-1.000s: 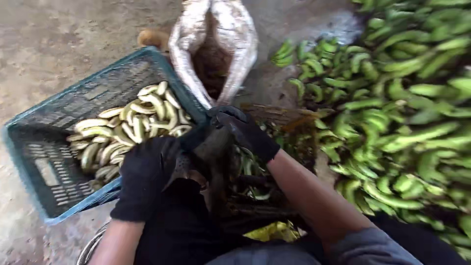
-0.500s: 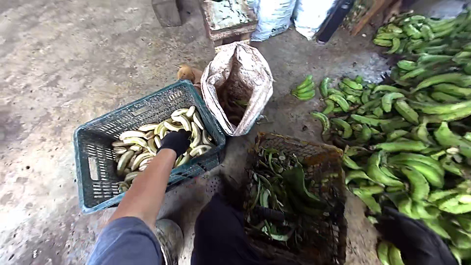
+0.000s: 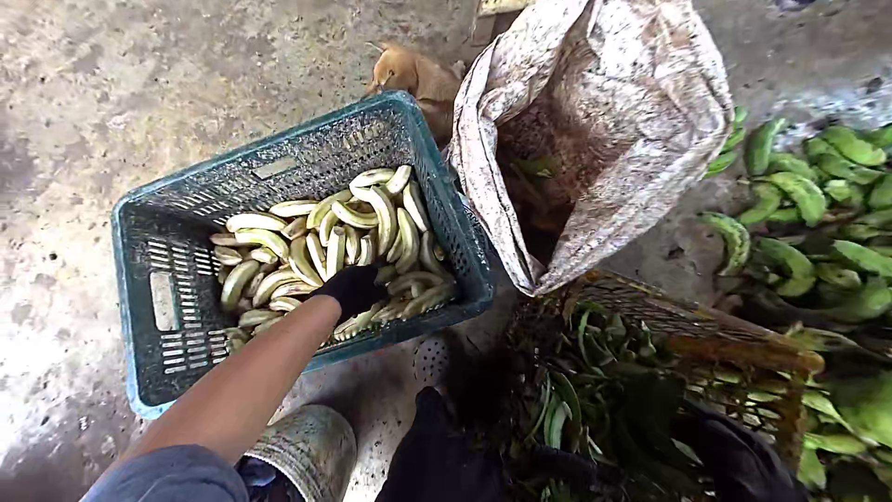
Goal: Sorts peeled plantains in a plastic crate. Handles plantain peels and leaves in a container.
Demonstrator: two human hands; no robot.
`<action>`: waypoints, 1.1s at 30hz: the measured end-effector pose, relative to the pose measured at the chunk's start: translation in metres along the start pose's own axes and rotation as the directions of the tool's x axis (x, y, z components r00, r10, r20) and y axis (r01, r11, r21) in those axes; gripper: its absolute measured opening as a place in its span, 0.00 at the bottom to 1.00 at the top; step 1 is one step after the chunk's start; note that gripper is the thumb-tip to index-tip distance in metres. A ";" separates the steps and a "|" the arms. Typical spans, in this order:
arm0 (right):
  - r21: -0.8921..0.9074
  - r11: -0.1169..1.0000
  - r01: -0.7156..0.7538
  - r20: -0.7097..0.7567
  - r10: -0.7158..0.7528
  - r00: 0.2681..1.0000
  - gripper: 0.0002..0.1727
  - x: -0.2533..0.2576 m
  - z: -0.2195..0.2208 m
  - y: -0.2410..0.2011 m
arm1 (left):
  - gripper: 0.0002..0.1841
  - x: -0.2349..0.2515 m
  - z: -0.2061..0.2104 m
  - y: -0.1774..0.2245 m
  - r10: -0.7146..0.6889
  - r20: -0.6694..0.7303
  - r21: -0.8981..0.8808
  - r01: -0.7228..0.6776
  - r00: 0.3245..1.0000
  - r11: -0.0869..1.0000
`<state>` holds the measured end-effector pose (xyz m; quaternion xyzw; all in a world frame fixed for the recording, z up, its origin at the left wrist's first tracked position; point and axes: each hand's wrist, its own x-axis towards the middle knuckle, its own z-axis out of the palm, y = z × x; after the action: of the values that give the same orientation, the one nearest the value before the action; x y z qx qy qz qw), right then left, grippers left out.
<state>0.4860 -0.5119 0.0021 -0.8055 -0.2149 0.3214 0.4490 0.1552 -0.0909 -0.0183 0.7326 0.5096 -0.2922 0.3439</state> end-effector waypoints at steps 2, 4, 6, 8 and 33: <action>-0.034 0.999 0.030 0.029 -0.029 0.999 0.22 0.003 0.009 -0.011 | 0.21 -0.002 0.001 -0.011 0.036 -0.076 0.016 -0.035 0.996 0.999; -0.027 0.996 0.085 0.071 -0.082 0.994 0.20 0.004 0.011 -0.015 | 0.22 -0.008 0.003 -0.013 0.031 -0.172 0.061 -0.020 0.985 0.998; -0.013 0.993 0.113 0.080 -0.112 0.990 0.20 0.003 0.012 -0.016 | 0.21 -0.010 0.004 -0.006 -0.014 -0.200 0.126 0.039 0.980 0.991; -0.036 0.992 0.121 0.088 -0.117 0.989 0.20 -0.001 0.017 -0.019 | 0.19 -0.006 0.010 0.000 -0.048 -0.177 0.247 0.092 0.983 0.965; -0.138 0.973 0.183 -0.440 -0.226 0.869 0.19 -0.160 -0.168 -0.091 | 0.20 -0.197 0.043 0.205 0.638 -0.145 0.447 -0.526 0.756 0.724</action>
<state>0.4881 -0.6662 0.1978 -0.8505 -0.2032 0.0653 0.4807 0.2847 -0.2825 0.1518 0.9425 0.2284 -0.1504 0.1922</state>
